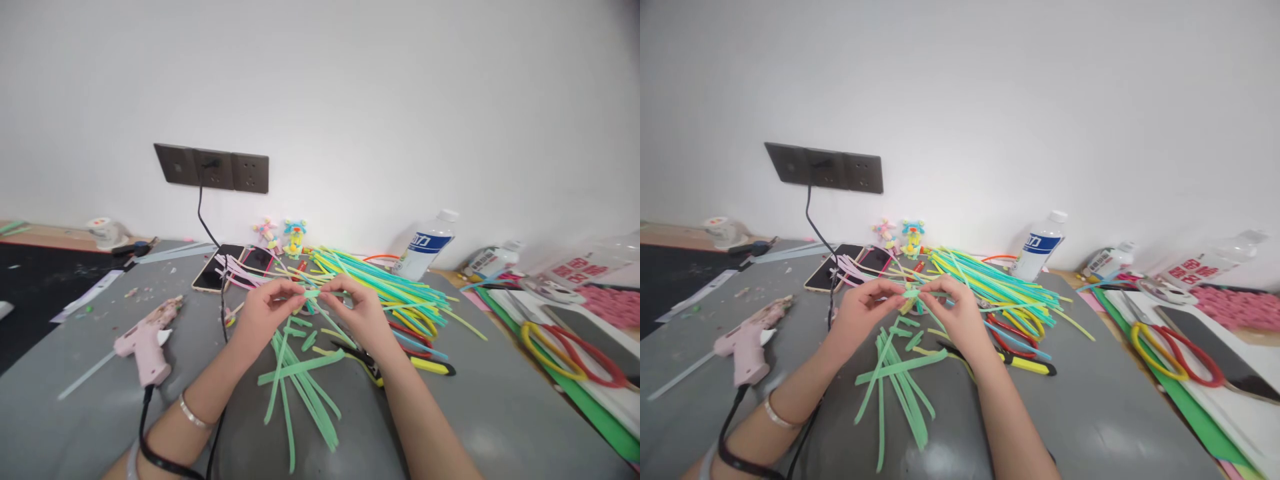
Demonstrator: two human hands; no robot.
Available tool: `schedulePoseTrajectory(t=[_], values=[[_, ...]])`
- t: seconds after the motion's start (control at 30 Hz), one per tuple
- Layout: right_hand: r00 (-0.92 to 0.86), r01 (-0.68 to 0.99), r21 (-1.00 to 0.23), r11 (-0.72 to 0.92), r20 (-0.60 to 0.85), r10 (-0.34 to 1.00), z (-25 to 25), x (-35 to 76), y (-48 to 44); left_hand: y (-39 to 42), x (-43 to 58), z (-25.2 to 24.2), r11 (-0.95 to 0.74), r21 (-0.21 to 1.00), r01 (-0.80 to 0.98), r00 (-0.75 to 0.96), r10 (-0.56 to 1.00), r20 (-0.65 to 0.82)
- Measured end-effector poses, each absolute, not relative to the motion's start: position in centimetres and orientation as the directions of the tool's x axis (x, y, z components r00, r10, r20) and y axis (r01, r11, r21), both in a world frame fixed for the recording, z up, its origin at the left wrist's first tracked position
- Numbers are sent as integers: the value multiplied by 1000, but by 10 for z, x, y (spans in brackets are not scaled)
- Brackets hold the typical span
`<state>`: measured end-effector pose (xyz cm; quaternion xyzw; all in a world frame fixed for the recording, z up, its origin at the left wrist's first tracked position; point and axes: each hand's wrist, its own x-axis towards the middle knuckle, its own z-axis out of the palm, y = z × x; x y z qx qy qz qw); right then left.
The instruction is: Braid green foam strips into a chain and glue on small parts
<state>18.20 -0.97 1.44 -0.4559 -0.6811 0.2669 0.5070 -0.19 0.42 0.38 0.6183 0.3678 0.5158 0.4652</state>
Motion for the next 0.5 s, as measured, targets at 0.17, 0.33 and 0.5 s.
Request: schedulePoseTrajectory(t=[0.17,0.33,0.5], values=[[-53,337,-827,450,460,886,14,183,-10,5,-1,3,-275,958,-80,193,939,285],[-52,337,-823,458,470,881,15,183,-9,6,-1,2,-284,955,-88,210,932,297],[-36,341,-815,468,486,873,13,182,-8,4,-2,1,-323,946,-40,201,924,324]])
